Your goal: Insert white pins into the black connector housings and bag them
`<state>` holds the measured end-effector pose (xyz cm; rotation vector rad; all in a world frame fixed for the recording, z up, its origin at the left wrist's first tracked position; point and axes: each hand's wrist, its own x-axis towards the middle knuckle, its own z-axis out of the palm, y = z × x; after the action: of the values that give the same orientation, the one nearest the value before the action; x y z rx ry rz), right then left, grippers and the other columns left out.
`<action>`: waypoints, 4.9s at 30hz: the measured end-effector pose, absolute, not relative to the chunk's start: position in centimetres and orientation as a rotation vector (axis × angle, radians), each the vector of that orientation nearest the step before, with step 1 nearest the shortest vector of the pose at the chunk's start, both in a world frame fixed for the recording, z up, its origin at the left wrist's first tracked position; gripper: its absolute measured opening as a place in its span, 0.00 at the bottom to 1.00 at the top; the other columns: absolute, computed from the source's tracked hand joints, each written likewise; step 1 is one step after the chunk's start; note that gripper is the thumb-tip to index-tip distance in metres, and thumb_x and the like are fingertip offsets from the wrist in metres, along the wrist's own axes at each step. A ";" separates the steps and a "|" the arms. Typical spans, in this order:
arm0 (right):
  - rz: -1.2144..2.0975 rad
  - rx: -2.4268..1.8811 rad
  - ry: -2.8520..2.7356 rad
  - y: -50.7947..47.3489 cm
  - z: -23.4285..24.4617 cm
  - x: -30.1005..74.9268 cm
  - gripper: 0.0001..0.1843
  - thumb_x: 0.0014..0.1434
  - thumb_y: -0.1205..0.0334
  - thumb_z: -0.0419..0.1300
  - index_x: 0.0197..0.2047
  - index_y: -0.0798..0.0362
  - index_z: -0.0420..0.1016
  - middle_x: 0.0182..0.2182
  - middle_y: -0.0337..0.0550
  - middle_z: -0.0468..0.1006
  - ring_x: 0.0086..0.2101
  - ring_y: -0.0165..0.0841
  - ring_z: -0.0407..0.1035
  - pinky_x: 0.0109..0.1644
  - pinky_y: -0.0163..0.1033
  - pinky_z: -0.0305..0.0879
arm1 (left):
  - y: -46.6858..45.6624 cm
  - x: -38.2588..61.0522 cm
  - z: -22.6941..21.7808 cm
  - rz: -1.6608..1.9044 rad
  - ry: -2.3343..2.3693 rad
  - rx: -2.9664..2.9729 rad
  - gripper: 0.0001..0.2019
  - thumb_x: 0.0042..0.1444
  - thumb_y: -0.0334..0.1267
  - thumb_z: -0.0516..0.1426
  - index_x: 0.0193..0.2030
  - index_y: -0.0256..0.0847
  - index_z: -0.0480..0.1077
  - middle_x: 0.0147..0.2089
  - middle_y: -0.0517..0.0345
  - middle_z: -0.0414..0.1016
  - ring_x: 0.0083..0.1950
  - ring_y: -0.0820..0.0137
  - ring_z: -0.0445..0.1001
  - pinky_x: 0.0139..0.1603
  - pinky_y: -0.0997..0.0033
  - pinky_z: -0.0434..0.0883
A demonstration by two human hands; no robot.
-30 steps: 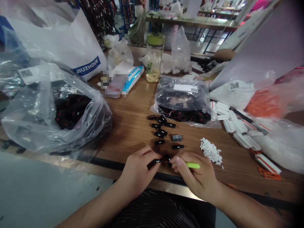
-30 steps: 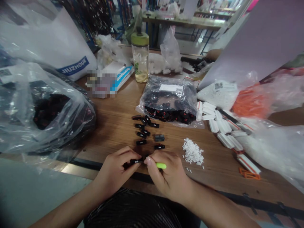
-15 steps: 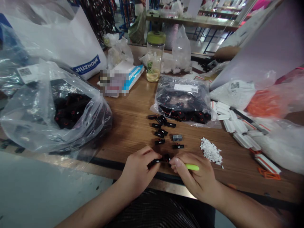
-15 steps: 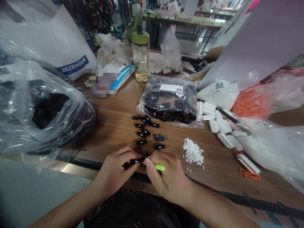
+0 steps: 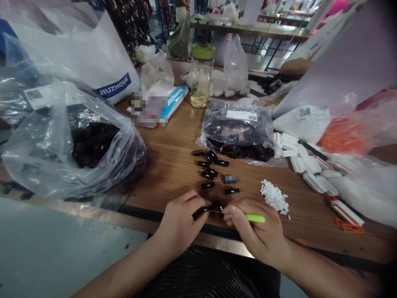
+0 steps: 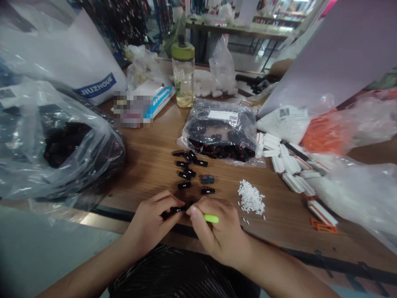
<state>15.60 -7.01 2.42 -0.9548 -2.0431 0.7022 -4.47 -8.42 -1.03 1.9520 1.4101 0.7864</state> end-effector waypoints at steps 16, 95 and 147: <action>0.729 -0.989 -2.057 -7.0 2.1 15.5 0.11 0.67 0.67 0.53 0.34 0.50 0.72 0.24 0.36 0.75 0.22 0.26 0.69 0.27 0.34 0.64 | -8.3 -4.5 -1.3 0.763 1.414 1.940 0.10 0.56 0.27 0.60 0.41 0.43 0.78 0.39 0.59 0.78 0.39 0.68 0.78 0.39 0.70 0.73; 0.659 -1.114 -1.990 -8.7 1.4 18.6 0.11 0.68 0.65 0.54 0.36 0.52 0.76 0.23 0.38 0.77 0.22 0.29 0.72 0.27 0.34 0.68 | -9.1 -2.8 -1.6 0.732 1.261 1.999 0.05 0.64 0.34 0.59 0.46 0.41 0.74 0.42 0.57 0.74 0.41 0.68 0.76 0.44 0.67 0.74; 0.311 -0.795 -2.229 -8.1 2.6 18.4 0.09 0.59 0.74 0.53 0.39 0.51 0.70 0.25 0.38 0.78 0.25 0.31 0.74 0.30 0.38 0.70 | -9.1 -2.8 -1.8 0.716 1.300 1.962 0.04 0.62 0.34 0.60 0.44 0.42 0.73 0.41 0.60 0.72 0.31 0.73 0.72 0.34 0.71 0.70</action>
<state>18.36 -8.10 2.63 -0.7946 -2.2294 0.3107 -2.80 -9.14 -1.83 1.9618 1.3003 0.7158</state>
